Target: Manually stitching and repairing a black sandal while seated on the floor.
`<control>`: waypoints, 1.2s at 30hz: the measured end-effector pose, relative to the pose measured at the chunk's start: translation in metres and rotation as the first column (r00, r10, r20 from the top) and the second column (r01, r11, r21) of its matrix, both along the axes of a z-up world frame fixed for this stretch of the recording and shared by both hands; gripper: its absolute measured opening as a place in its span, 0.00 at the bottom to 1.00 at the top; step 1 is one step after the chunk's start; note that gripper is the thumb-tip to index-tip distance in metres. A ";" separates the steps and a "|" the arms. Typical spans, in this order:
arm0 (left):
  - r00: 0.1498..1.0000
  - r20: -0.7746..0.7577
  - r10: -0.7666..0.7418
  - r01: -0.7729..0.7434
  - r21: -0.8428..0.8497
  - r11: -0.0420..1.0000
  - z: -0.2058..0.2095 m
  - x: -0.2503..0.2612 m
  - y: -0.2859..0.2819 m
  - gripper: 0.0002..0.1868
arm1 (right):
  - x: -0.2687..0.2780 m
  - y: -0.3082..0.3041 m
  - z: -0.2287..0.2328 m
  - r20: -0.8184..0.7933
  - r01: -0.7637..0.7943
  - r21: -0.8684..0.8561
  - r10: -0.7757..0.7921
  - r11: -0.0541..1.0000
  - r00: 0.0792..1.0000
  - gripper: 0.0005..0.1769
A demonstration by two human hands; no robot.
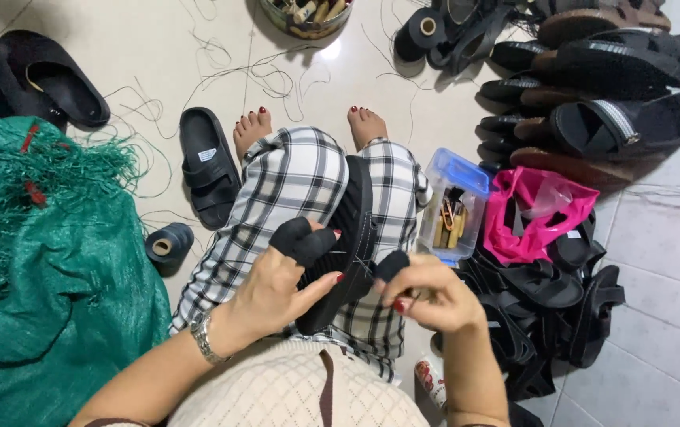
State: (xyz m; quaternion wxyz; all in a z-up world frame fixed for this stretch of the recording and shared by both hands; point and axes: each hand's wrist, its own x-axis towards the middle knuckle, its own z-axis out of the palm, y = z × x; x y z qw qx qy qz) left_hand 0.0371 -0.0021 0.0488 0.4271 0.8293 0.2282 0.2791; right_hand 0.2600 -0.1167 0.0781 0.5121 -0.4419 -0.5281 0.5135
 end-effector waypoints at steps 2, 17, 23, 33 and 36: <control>0.999 -0.022 0.024 -0.023 0.009 1.000 -0.004 -0.003 -0.001 0.20 | -0.001 -0.003 0.016 0.477 0.001 0.001 -0.001 1.000 0.879 0.08; 0.993 -0.072 0.095 -0.089 0.081 0.993 -0.048 -0.033 -0.008 0.05 | -0.016 -0.023 -0.036 0.796 0.219 0.583 -0.604 0.783 0.037 0.09; 0.960 -0.155 0.231 -0.224 0.059 0.973 -0.021 -0.073 0.039 0.05 | 0.008 -0.041 -0.016 0.654 0.686 0.351 -0.691 0.637 0.306 0.06; 0.982 -0.151 0.113 -0.050 0.369 0.928 -0.004 0.000 -0.003 0.36 | -0.034 -0.004 -0.017 0.549 0.382 0.239 -0.448 0.893 0.705 0.05; 0.972 -0.188 0.138 -0.051 0.410 0.911 -0.010 0.001 -0.009 0.38 | -0.026 -0.006 -0.016 0.468 0.275 0.092 -0.285 0.957 0.837 0.03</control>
